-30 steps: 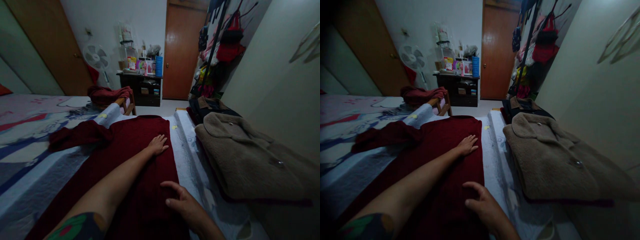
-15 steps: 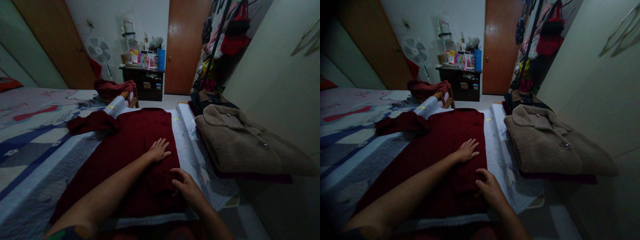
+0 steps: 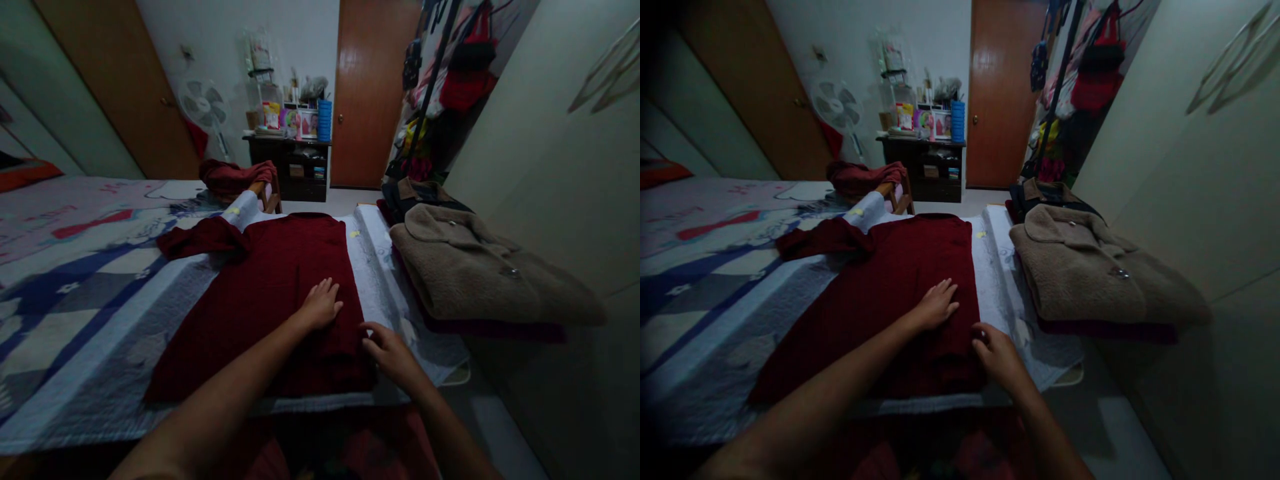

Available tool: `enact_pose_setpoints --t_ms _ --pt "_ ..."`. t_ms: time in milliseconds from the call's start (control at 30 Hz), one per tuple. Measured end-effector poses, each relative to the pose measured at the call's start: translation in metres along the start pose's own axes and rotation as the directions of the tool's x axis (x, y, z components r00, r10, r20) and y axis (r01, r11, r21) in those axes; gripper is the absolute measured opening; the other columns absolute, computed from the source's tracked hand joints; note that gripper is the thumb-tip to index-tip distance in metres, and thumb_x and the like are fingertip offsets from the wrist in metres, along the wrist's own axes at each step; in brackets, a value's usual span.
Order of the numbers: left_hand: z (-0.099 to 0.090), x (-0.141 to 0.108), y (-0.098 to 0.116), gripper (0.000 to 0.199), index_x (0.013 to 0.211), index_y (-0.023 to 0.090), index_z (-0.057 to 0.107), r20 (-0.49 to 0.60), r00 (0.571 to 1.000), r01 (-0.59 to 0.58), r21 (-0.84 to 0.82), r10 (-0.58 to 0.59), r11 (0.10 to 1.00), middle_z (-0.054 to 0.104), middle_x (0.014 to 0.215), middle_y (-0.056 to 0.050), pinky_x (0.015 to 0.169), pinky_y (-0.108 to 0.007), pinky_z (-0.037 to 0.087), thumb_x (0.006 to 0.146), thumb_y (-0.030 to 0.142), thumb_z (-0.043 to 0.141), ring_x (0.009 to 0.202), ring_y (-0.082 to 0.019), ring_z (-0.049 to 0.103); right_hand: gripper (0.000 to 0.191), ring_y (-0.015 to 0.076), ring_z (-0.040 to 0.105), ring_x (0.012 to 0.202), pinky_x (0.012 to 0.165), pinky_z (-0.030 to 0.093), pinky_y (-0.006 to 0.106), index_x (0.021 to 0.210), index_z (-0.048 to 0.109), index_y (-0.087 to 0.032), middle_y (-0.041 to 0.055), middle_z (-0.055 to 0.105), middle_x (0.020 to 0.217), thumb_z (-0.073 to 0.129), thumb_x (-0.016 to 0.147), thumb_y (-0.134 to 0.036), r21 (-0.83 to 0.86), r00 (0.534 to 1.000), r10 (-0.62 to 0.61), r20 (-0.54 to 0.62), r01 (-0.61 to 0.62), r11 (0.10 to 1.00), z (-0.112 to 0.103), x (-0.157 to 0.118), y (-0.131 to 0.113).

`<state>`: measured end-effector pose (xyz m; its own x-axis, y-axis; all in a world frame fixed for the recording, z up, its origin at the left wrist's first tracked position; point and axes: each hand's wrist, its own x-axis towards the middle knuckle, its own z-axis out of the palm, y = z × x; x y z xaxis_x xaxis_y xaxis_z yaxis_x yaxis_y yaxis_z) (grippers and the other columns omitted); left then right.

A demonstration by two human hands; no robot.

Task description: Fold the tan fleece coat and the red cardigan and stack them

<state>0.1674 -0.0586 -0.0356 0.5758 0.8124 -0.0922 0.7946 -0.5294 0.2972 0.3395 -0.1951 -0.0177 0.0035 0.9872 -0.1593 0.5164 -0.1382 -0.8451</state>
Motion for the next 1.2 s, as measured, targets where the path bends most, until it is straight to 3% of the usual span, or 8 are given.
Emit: enact_pose_setpoints --t_ms 100,200,333,567,733,900,1033,1200 --pt "0.004 -0.030 0.011 0.069 0.147 0.009 0.030 0.037 0.998 -0.046 -0.045 0.048 0.998 0.022 0.156 -0.017 0.116 -0.045 0.020 0.093 0.051 0.037 0.145 -0.029 0.016 0.038 0.0227 0.061 0.103 0.095 0.044 0.039 0.116 0.062 -0.016 0.0119 0.067 0.109 0.038 0.089 -0.028 -0.296 0.954 -0.217 -0.205 0.150 0.943 -0.002 0.023 -0.007" --pt "0.016 -0.046 0.014 0.075 0.148 0.012 0.028 0.047 0.998 -0.046 -0.027 0.047 0.999 0.020 0.157 -0.015 0.116 -0.046 0.018 0.089 0.057 0.040 0.146 -0.029 0.012 0.047 0.0221 0.042 0.131 0.109 0.031 0.040 0.133 0.050 -0.014 0.0138 0.049 0.141 0.033 0.092 -0.024 -0.455 0.915 -0.358 -0.185 0.243 0.856 0.007 0.062 -0.014" --pt "0.035 -0.047 0.013 0.081 0.150 0.012 0.023 -0.035 0.998 -0.055 0.032 0.056 0.998 0.015 0.158 -0.014 0.117 -0.046 0.013 0.086 0.059 0.042 0.146 -0.027 0.008 0.059 0.0233 0.012 0.146 0.115 0.016 0.047 0.148 0.029 -0.013 0.0099 0.018 0.158 0.035 0.093 -0.032 -0.617 0.964 -0.256 -0.069 0.161 0.770 0.022 0.109 -0.012" --pt "0.031 -0.049 0.013 0.082 0.150 0.015 0.026 -0.023 0.998 -0.059 -0.006 0.059 0.998 0.019 0.158 -0.013 0.116 -0.048 0.017 0.085 0.062 0.043 0.146 -0.030 0.012 0.060 0.0259 0.013 0.145 0.113 0.015 0.050 0.149 0.028 -0.016 0.0108 0.018 0.158 0.036 0.095 -0.041 -0.694 0.992 -0.113 0.057 0.121 0.710 0.024 0.129 0.007" --pt "-0.004 -0.019 -0.007 0.040 0.127 0.022 0.055 -0.168 0.986 -0.037 -0.086 0.023 0.996 0.057 0.134 -0.008 0.107 -0.039 0.036 0.095 0.035 0.034 0.126 -0.022 0.049 0.041 0.0267 0.048 0.126 0.105 0.029 0.045 0.126 0.056 -0.016 0.0152 0.056 0.134 0.034 0.095 -0.031 -0.685 0.991 -0.126 0.055 0.129 0.717 0.009 0.157 -0.022" --pt "-0.014 0.043 -0.046 0.049 0.138 0.015 0.044 -0.283 0.957 0.089 0.069 -0.066 0.994 0.041 0.149 -0.010 0.115 -0.041 0.022 0.091 0.017 0.033 0.141 -0.023 0.029 0.048 0.0214 0.032 0.138 0.111 0.023 0.036 0.141 0.041 -0.012 0.0132 0.039 0.149 0.031 0.095 -0.021 -0.685 0.973 -0.230 -0.013 0.159 0.711 0.019 0.213 -0.046" --pt "0.003 0.073 -0.069 0.052 0.144 0.016 0.038 -0.212 0.969 0.150 0.118 -0.123 0.982 0.034 0.152 -0.011 0.115 -0.044 0.022 0.093 0.029 0.036 0.143 -0.026 0.025 0.053 0.0250 0.025 0.142 0.112 0.020 0.040 0.145 0.035 -0.009 0.0141 0.030 0.154 0.036 0.095 -0.030 -0.688 0.973 -0.230 -0.018 0.155 0.709 0.037 0.248 -0.034" --pt "0.021 0.075 -0.076 0.066 0.145 0.016 0.037 -0.258 0.961 0.138 0.137 -0.099 0.981 0.030 0.154 -0.012 0.116 -0.046 0.019 0.091 0.055 0.036 0.144 -0.031 0.018 0.063 0.0283 0.021 0.143 0.113 0.017 0.042 0.145 0.034 -0.008 0.0167 0.027 0.155 0.034 0.096 -0.046 -0.702 0.981 -0.176 -0.082 0.068 0.709 0.043 0.278 -0.017"
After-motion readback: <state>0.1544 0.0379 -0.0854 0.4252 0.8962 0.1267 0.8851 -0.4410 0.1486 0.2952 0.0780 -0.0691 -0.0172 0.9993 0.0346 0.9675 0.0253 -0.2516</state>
